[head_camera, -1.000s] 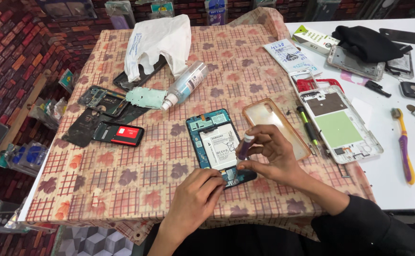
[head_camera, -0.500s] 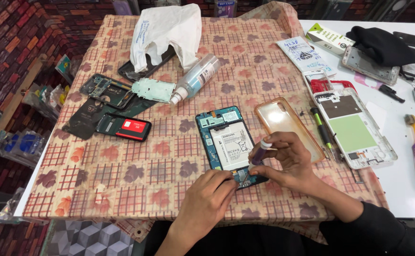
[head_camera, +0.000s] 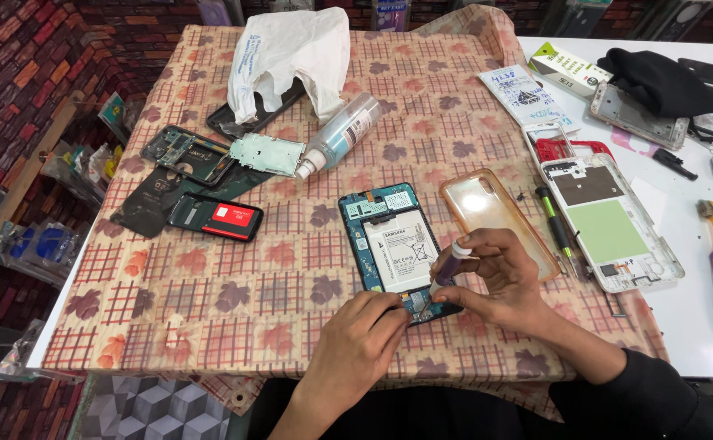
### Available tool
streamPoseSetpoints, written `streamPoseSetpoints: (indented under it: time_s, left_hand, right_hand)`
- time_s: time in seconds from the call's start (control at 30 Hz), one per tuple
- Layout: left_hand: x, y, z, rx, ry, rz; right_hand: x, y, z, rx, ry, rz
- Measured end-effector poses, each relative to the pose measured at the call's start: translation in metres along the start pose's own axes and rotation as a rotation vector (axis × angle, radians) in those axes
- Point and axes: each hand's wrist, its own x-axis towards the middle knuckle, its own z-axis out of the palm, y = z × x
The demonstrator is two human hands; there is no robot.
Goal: The person uses a screwdriver to remove screws from a disassembled smartphone and places them into a phone case. The person continues to unscrew and collect screws from the device throughout the clip.
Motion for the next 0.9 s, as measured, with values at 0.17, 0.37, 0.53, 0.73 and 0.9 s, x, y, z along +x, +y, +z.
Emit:
streamPoseSetpoints:
  time_s: [0.17,0.37,0.53,0.73,0.9]
  left_hand:
    - [0.001,0.001,-0.002,0.003,0.002,0.006]
    - [0.003,0.002,-0.003,-0.014,0.008,0.009]
    - [0.002,0.002,-0.004,-0.022,0.005,0.0]
    - [0.004,0.003,-0.003,-0.029,0.006,-0.008]
    - [0.009,0.002,-0.008,-0.053,-0.029,-0.005]
  right_hand:
    - [-0.002,0.001,0.001,-0.018,0.008,-0.021]
    - [0.003,-0.003,0.009,-0.194,-0.076,-0.249]
    - [0.009,-0.015,0.01,-0.464,-0.076,-0.28]
    - [0.019,-0.021,-0.005,-0.066,-0.322,-0.027]
    - [0.018,-0.016,-0.007,0.207,-0.332,-0.007]
